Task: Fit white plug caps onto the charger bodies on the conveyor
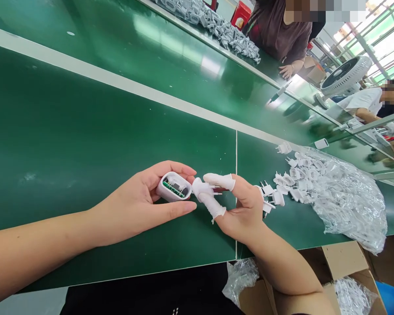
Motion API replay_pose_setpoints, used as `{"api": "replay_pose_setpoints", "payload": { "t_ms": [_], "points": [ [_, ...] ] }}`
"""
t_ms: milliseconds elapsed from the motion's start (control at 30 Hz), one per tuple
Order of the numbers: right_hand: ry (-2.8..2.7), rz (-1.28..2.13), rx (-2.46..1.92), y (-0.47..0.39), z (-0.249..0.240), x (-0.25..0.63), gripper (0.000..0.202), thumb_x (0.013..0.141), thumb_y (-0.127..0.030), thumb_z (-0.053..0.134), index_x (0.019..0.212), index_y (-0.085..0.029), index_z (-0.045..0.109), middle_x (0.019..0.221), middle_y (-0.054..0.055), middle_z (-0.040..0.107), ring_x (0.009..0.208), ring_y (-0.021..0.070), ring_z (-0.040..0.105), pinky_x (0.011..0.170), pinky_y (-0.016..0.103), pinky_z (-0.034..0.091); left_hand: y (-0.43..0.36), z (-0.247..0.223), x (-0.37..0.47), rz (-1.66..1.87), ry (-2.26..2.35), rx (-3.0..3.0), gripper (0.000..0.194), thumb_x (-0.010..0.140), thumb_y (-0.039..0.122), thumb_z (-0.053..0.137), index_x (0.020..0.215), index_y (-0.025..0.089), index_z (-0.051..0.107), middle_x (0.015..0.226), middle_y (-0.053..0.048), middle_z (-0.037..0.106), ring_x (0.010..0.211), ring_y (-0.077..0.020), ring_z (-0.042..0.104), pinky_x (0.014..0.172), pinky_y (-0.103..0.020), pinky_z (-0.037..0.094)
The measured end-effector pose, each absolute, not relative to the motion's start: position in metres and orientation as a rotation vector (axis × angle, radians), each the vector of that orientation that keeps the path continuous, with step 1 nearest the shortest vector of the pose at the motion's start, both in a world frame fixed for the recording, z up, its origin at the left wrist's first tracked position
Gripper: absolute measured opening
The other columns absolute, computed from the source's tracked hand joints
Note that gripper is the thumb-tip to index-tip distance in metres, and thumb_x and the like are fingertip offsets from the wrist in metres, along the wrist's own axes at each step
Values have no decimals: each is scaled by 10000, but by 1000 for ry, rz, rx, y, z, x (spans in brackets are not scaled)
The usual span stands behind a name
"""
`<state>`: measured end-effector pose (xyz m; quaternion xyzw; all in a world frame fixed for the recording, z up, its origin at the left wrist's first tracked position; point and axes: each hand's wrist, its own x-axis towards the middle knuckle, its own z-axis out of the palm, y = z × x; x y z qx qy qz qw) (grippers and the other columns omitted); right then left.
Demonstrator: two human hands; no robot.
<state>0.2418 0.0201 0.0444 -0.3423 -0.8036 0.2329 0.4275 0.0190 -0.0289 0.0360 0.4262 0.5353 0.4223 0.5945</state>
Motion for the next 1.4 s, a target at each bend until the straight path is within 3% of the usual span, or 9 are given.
{"api": "replay_pose_setpoints", "payload": {
  "t_ms": [233, 500, 767, 900, 1100, 1233, 1400],
  "points": [
    [-2033, 531, -770, 15, 41, 239, 274, 937, -165, 855, 1181, -288, 842, 814, -31, 836, 614, 118, 750, 607, 231, 661, -26, 41, 25, 1044, 1397, 980, 334, 787, 507, 964, 1005, 273, 867, 991, -36, 874, 746, -197, 759, 627, -234, 627],
    [-2151, 203, -736, 3, 42, 238, 247, 1007, -203, 822, 1228, -308, 791, 708, -39, 758, 542, 117, 666, 511, 236, 587, -22, 41, 26, 1090, 1353, 866, 263, 629, 383, 1034, 803, 260, 881, 798, -23, 851, 595, -151, 702, 526, -199, 601],
    [-2034, 301, -723, 3, 41, 235, 434, 944, -109, 860, 1294, -351, 773, 741, -56, 761, 507, 114, 582, 486, 260, 579, -6, 36, 22, 1221, 1377, 501, 385, 566, 341, 1080, 838, 252, 823, 809, -5, 838, 814, -225, 832, 752, -295, 722],
    [-2005, 292, -729, 6, 40, 235, 439, 934, -95, 847, 1287, -347, 782, 725, -59, 745, 519, 120, 579, 486, 263, 585, -5, 35, 18, 1215, 1385, 531, 437, 557, 366, 1090, 885, 244, 828, 869, -25, 838, 955, -279, 848, 719, -292, 719],
    [-2006, 307, -763, 7, 40, 238, 383, 934, -109, 853, 1250, -317, 791, 716, -54, 742, 532, 121, 600, 508, 265, 605, -7, 25, 13, 1087, 1421, 754, 417, 683, 473, 1034, 971, 255, 826, 920, 0, 826, 802, -191, 778, 686, -241, 656],
    [-1982, 344, -819, 14, 43, 242, 337, 974, -119, 823, 1243, -322, 820, 826, -18, 803, 620, 138, 708, 558, 277, 645, -16, 23, 14, 915, 1322, 1038, 570, 771, 571, 954, 1242, 315, 759, 1014, -9, 854, 901, -265, 825, 739, -302, 682],
    [-2012, 491, -790, 18, 44, 242, 285, 1010, -145, 797, 1244, -305, 823, 986, 17, 864, 755, 158, 800, 686, 298, 708, -26, 21, 14, 800, 1342, 1359, 394, 983, 613, 747, 1208, 291, 773, 856, -17, 790, 711, -241, 711, 627, -322, 578]
  ]
}}
